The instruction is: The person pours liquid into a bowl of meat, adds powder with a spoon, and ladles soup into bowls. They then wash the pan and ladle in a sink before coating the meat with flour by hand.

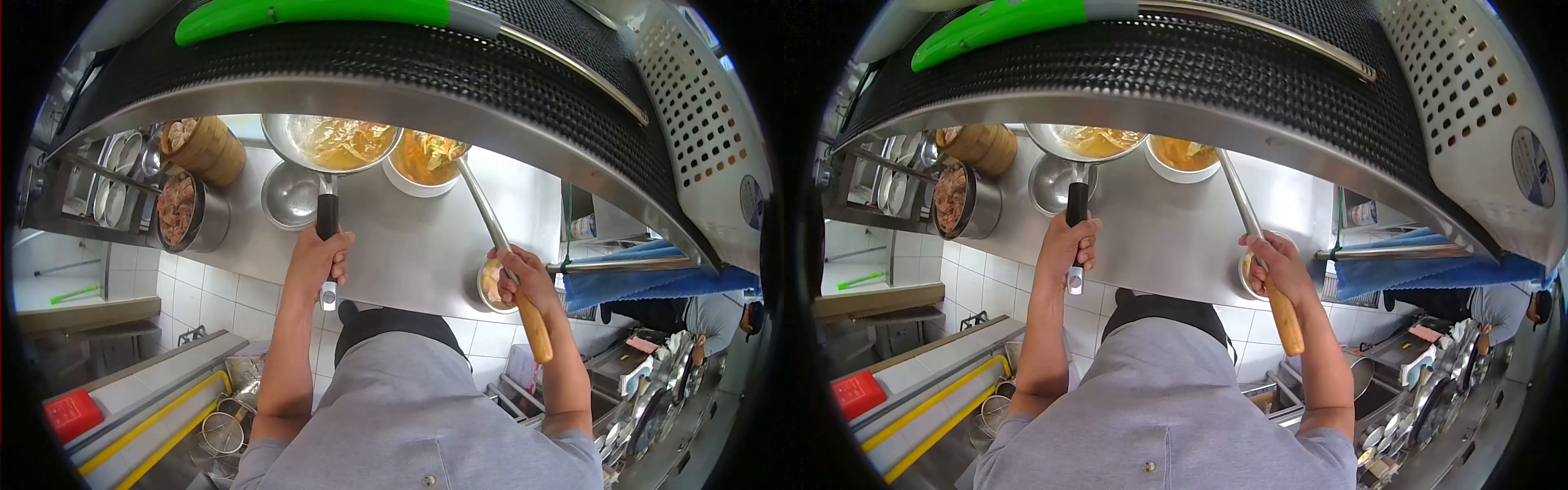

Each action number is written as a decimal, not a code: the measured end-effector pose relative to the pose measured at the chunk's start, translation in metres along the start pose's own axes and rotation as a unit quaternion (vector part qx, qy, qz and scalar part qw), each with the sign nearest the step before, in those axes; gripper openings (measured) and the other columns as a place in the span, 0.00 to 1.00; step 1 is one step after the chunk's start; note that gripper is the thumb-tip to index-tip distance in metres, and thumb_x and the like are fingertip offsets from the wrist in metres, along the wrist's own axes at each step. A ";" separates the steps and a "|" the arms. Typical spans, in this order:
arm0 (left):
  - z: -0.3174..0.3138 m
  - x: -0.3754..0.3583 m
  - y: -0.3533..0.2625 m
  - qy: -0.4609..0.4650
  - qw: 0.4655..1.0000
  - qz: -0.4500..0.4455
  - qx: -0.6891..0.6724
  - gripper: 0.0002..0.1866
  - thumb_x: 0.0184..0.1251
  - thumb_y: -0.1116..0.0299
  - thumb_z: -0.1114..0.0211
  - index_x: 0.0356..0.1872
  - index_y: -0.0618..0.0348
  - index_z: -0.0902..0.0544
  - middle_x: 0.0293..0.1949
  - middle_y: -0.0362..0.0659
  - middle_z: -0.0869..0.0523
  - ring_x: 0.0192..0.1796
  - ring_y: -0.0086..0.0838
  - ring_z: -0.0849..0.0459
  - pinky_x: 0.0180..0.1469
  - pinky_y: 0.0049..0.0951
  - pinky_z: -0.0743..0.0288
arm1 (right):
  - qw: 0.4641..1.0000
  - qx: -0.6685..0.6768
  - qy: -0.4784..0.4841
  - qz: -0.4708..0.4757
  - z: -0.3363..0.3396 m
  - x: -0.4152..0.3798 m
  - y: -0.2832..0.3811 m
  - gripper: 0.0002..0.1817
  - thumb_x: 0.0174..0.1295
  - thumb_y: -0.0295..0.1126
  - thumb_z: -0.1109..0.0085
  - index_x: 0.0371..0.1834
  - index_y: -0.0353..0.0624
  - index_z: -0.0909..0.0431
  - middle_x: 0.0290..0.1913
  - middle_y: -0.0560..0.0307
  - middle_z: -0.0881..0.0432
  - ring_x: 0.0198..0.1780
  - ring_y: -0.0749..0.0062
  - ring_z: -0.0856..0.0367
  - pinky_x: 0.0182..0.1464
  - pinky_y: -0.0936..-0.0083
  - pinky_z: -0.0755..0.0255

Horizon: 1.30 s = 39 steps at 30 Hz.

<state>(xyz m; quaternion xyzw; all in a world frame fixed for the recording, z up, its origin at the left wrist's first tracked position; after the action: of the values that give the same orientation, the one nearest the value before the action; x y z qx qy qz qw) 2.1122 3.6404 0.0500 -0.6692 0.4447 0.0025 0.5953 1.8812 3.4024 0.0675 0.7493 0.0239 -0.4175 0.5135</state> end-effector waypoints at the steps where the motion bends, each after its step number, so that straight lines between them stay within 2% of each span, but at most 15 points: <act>1: 0.001 0.000 -0.001 0.000 1.000 0.002 -0.001 0.11 0.61 0.73 0.35 0.34 0.53 0.32 0.16 0.31 0.33 0.12 0.15 0.34 0.13 0.21 0.37 | 1.000 -0.021 -0.009 0.009 -0.003 0.002 -0.003 0.14 0.69 0.40 0.45 0.45 0.39 0.26 0.14 0.66 0.37 0.13 0.79 0.34 0.16 0.80 0.42; 10: 0.004 -0.002 -0.006 0.018 1.000 0.007 0.002 0.11 0.62 0.74 0.36 0.30 0.55 0.33 0.16 0.32 0.33 0.12 0.16 0.34 0.13 0.22 0.36 | 0.966 -0.198 -0.113 0.118 -0.018 0.006 -0.041 0.14 0.69 0.40 0.45 0.40 0.38 0.27 0.16 0.62 0.30 0.14 0.78 0.27 0.17 0.80 0.34; 11: 0.005 -0.001 -0.005 0.018 1.000 0.005 0.003 0.11 0.62 0.73 0.36 0.32 0.54 0.32 0.16 0.32 0.33 0.11 0.16 0.34 0.12 0.22 0.36 | 0.957 -0.224 -0.137 0.125 -0.017 0.008 -0.050 0.13 0.68 0.38 0.45 0.40 0.37 0.26 0.18 0.55 0.26 0.16 0.66 0.24 0.21 0.72 0.30; 12: 0.006 -0.001 -0.003 0.017 1.000 0.003 0.005 0.11 0.62 0.73 0.35 0.33 0.54 0.32 0.16 0.32 0.33 0.11 0.16 0.34 0.12 0.22 0.37 | 0.933 -0.285 -0.154 0.159 -0.016 0.008 -0.056 0.12 0.68 0.37 0.45 0.41 0.37 0.26 0.20 0.52 0.25 0.18 0.60 0.23 0.24 0.68 0.29; 14: 0.006 0.000 -0.002 0.021 1.000 0.001 0.004 0.11 0.61 0.72 0.35 0.34 0.54 0.31 0.16 0.31 0.33 0.11 0.16 0.34 0.12 0.22 0.37 | 0.867 -0.403 -0.186 0.227 -0.017 0.006 -0.065 0.11 0.67 0.35 0.45 0.42 0.37 0.26 0.22 0.45 0.23 0.22 0.49 0.22 0.30 0.60 0.28; 15: 0.006 -0.001 -0.001 0.025 1.000 0.001 0.002 0.11 0.61 0.73 0.35 0.33 0.54 0.32 0.16 0.31 0.33 0.11 0.16 0.34 0.12 0.22 0.37 | 0.828 -0.436 -0.215 0.280 -0.021 0.004 -0.067 0.11 0.65 0.32 0.44 0.46 0.37 0.25 0.26 0.39 0.22 0.29 0.38 0.24 0.35 0.53 0.32; 18: 0.009 -0.001 0.002 0.028 1.000 0.006 -0.002 0.11 0.61 0.73 0.35 0.33 0.54 0.32 0.16 0.32 0.33 0.11 0.16 0.34 0.12 0.22 0.37 | 0.751 -0.499 -0.260 0.346 -0.016 0.011 -0.077 0.13 0.65 0.33 0.43 0.48 0.37 0.25 0.26 0.39 0.22 0.29 0.38 0.24 0.33 0.52 0.33; 24: 0.014 -0.004 0.005 0.027 1.000 0.010 0.009 0.11 0.62 0.74 0.35 0.32 0.55 0.32 0.15 0.32 0.33 0.11 0.16 0.34 0.12 0.22 0.37 | 0.774 -0.481 -0.206 0.356 -0.006 0.018 -0.038 0.14 0.66 0.35 0.45 0.50 0.38 0.26 0.24 0.41 0.22 0.28 0.42 0.23 0.31 0.53 0.32; 25: 0.013 -0.006 0.006 0.025 1.000 0.009 0.017 0.11 0.62 0.74 0.35 0.32 0.55 0.32 0.15 0.32 0.33 0.11 0.16 0.34 0.12 0.23 0.37 | 0.797 -0.490 -0.193 0.296 -0.014 0.013 -0.017 0.14 0.66 0.35 0.45 0.50 0.39 0.26 0.21 0.42 0.22 0.26 0.42 0.22 0.30 0.52 0.32; 28: 0.009 -0.009 0.007 0.022 0.999 0.010 0.022 0.11 0.62 0.74 0.35 0.32 0.55 0.32 0.15 0.32 0.33 0.11 0.17 0.34 0.12 0.23 0.36 | 0.814 -0.481 -0.145 0.292 -0.026 0.017 0.025 0.14 0.66 0.36 0.44 0.50 0.41 0.26 0.20 0.42 0.22 0.26 0.40 0.21 0.30 0.50 0.31; 32: 0.009 -0.012 0.009 0.025 0.999 0.010 0.034 0.11 0.62 0.74 0.36 0.32 0.55 0.32 0.15 0.34 0.32 0.11 0.18 0.33 0.12 0.24 0.35 | 0.739 -0.597 -0.130 0.286 -0.025 0.045 0.057 0.12 0.66 0.38 0.44 0.45 0.43 0.28 0.22 0.40 0.21 0.29 0.37 0.21 0.33 0.46 0.30; 33: 0.008 -0.012 0.010 0.026 0.999 0.013 0.035 0.11 0.62 0.75 0.36 0.32 0.56 0.33 0.15 0.34 0.32 0.11 0.19 0.33 0.13 0.25 0.35 | 0.741 -0.601 -0.118 0.274 -0.027 0.045 0.067 0.11 0.66 0.38 0.45 0.40 0.41 0.28 0.22 0.39 0.21 0.29 0.37 0.21 0.32 0.47 0.30; 36: 0.008 -0.014 0.012 0.030 0.999 0.012 0.033 0.11 0.62 0.75 0.36 0.32 0.56 0.33 0.15 0.35 0.31 0.12 0.20 0.31 0.13 0.25 0.34 | 0.769 -0.583 -0.068 0.253 -0.025 0.040 0.081 0.11 0.66 0.37 0.45 0.38 0.39 0.27 0.23 0.39 0.21 0.28 0.37 0.22 0.32 0.50 0.29; 37: 0.006 -0.014 0.012 0.029 0.999 0.010 0.034 0.11 0.62 0.75 0.36 0.32 0.56 0.33 0.15 0.35 0.31 0.12 0.20 0.31 0.13 0.25 0.34 | 0.782 -0.568 -0.052 0.250 -0.023 0.039 0.080 0.13 0.67 0.38 0.46 0.37 0.37 0.25 0.18 0.45 0.23 0.21 0.48 0.22 0.27 0.58 0.27; 39: 0.003 -0.017 0.010 0.030 0.999 0.009 0.034 0.11 0.62 0.75 0.37 0.32 0.56 0.33 0.16 0.35 0.31 0.12 0.20 0.31 0.14 0.25 0.34 | 0.858 -0.491 -0.026 0.145 -0.024 0.025 0.081 0.15 0.68 0.40 0.46 0.40 0.36 0.25 0.17 0.51 0.25 0.17 0.61 0.23 0.24 0.65 0.28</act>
<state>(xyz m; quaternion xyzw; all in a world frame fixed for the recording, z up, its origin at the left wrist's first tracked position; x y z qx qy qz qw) 2.0980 3.6536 0.0503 -0.6440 0.4685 -0.0278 0.6041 1.9491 3.3732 0.1150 0.3834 0.1033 -0.2916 0.8702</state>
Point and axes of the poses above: each hand's wrist, its own x-axis towards the middle knuckle, its own z-axis out of the back of the hand, y = z × x, the point moved 3 cm from there along x, towards the middle knuckle
